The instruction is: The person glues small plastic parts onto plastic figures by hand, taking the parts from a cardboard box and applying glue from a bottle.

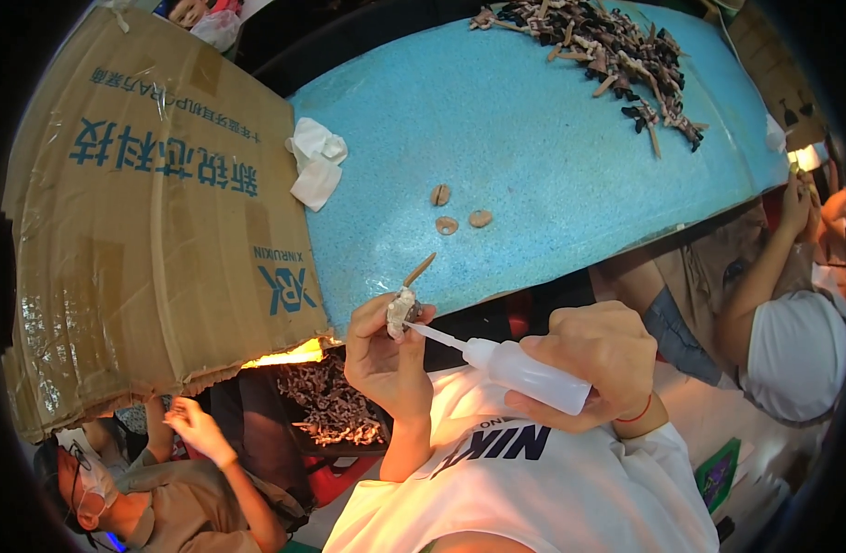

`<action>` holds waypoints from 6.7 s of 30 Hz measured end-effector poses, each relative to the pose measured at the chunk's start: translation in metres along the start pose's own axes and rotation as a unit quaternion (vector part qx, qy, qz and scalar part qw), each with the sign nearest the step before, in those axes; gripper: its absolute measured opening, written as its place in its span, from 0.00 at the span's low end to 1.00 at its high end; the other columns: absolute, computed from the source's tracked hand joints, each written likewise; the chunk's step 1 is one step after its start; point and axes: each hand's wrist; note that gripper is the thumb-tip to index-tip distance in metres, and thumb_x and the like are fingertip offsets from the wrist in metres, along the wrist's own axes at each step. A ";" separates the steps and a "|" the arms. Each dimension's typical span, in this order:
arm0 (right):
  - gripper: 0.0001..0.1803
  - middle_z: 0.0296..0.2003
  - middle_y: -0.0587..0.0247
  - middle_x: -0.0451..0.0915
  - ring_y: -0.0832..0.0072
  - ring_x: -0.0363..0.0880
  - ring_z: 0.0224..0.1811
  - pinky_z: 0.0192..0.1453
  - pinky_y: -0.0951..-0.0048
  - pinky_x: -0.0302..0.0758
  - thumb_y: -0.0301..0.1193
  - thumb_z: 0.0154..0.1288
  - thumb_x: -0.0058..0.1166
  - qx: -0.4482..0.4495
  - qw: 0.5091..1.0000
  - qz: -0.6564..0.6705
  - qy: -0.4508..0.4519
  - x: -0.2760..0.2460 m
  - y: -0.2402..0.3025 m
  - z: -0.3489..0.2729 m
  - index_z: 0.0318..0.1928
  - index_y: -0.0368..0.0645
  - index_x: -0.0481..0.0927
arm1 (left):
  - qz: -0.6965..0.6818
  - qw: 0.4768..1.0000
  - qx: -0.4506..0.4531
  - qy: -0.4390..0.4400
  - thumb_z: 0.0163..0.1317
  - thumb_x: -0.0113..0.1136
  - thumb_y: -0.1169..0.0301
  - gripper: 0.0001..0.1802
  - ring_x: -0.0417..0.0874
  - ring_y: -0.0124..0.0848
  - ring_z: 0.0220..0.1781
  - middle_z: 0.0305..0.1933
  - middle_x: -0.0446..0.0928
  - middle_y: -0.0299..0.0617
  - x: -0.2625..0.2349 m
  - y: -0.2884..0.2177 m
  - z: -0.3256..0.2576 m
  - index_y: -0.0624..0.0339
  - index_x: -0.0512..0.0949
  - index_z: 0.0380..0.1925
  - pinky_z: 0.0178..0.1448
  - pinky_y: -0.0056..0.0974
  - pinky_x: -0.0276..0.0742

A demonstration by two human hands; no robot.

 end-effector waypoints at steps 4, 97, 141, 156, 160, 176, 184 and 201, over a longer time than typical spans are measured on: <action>0.15 0.11 0.67 0.70 0.73 0.67 0.10 0.14 0.79 0.60 0.36 0.35 0.67 0.030 0.999 -0.004 -0.020 0.003 0.002 -0.003 0.24 0.42 0.78 | 0.003 1.000 0.002 -0.003 0.48 0.59 0.86 0.16 0.78 0.32 0.39 0.43 0.72 0.48 0.000 0.001 0.000 0.67 0.72 0.39 0.40 0.29 0.74; 0.20 0.12 0.64 0.67 0.74 0.64 0.08 0.12 0.78 0.60 0.27 0.38 0.68 -0.074 0.994 0.038 -0.066 -0.005 -0.006 -0.011 0.32 0.32 0.74 | -0.056 0.998 -0.035 -0.012 0.52 0.63 0.72 0.17 0.80 0.41 0.35 0.42 0.72 0.50 0.011 0.001 -0.010 0.62 0.70 0.41 0.38 0.43 0.82; 0.18 0.11 0.65 0.66 0.73 0.64 0.09 0.12 0.78 0.60 0.28 0.39 0.68 -0.059 0.995 0.062 -0.049 0.007 -0.011 -0.014 0.30 0.34 0.74 | -0.068 0.996 -0.063 -0.020 0.53 0.59 0.74 0.14 0.80 0.43 0.35 0.40 0.72 0.50 0.003 0.000 -0.011 0.66 0.69 0.38 0.35 0.44 0.82; 0.18 0.11 0.64 0.66 0.73 0.63 0.09 0.12 0.77 0.59 0.28 0.39 0.67 -0.063 0.993 0.071 -0.066 0.007 -0.010 -0.014 0.29 0.31 0.74 | -0.076 0.993 -0.080 -0.032 0.52 0.62 0.74 0.16 0.80 0.42 0.36 0.41 0.72 0.50 0.003 -0.002 -0.012 0.67 0.69 0.38 0.37 0.44 0.82; 0.18 0.16 0.62 0.71 0.76 0.66 0.13 0.15 0.77 0.63 0.28 0.46 0.63 0.010 0.981 0.112 -0.160 0.009 -0.016 -0.026 0.34 0.31 0.71 | -0.080 0.993 -0.079 -0.037 0.52 0.62 0.73 0.16 0.80 0.41 0.35 0.41 0.73 0.49 0.004 0.001 -0.012 0.67 0.68 0.37 0.37 0.44 0.81; 0.13 0.35 0.62 0.77 0.77 0.74 0.38 0.43 0.73 0.71 0.24 0.50 0.58 0.196 0.974 0.060 -0.097 0.027 -0.158 0.022 0.39 0.36 0.74 | -0.173 0.971 -0.151 -0.069 0.56 0.56 0.77 0.11 0.78 0.37 0.37 0.39 0.75 0.49 -0.010 -0.002 -0.003 0.68 0.71 0.40 0.41 0.44 0.79; 0.15 0.31 0.58 0.77 0.66 0.76 0.31 0.34 0.70 0.73 0.27 0.47 0.61 0.107 0.950 -0.261 -0.137 0.024 -0.143 0.018 0.38 0.38 0.75 | -0.157 0.972 -0.163 -0.067 0.57 0.56 0.76 0.07 0.77 0.31 0.43 0.41 0.75 0.46 -0.013 0.004 0.000 0.62 0.69 0.34 0.42 0.43 0.80; 0.07 0.30 0.63 0.73 0.79 0.76 0.36 0.30 0.79 0.73 0.16 0.47 0.57 0.283 0.933 0.211 -0.075 0.051 -0.097 -0.004 0.30 0.37 0.78 | -0.052 0.994 -0.069 -0.069 0.50 0.58 0.86 0.14 0.77 0.34 0.41 0.44 0.70 0.48 -0.005 0.011 -0.003 0.66 0.71 0.37 0.45 0.40 0.80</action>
Point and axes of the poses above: each hand's wrist, its own z-axis towards the middle knuckle, its own x-axis out of the palm, y = z × x
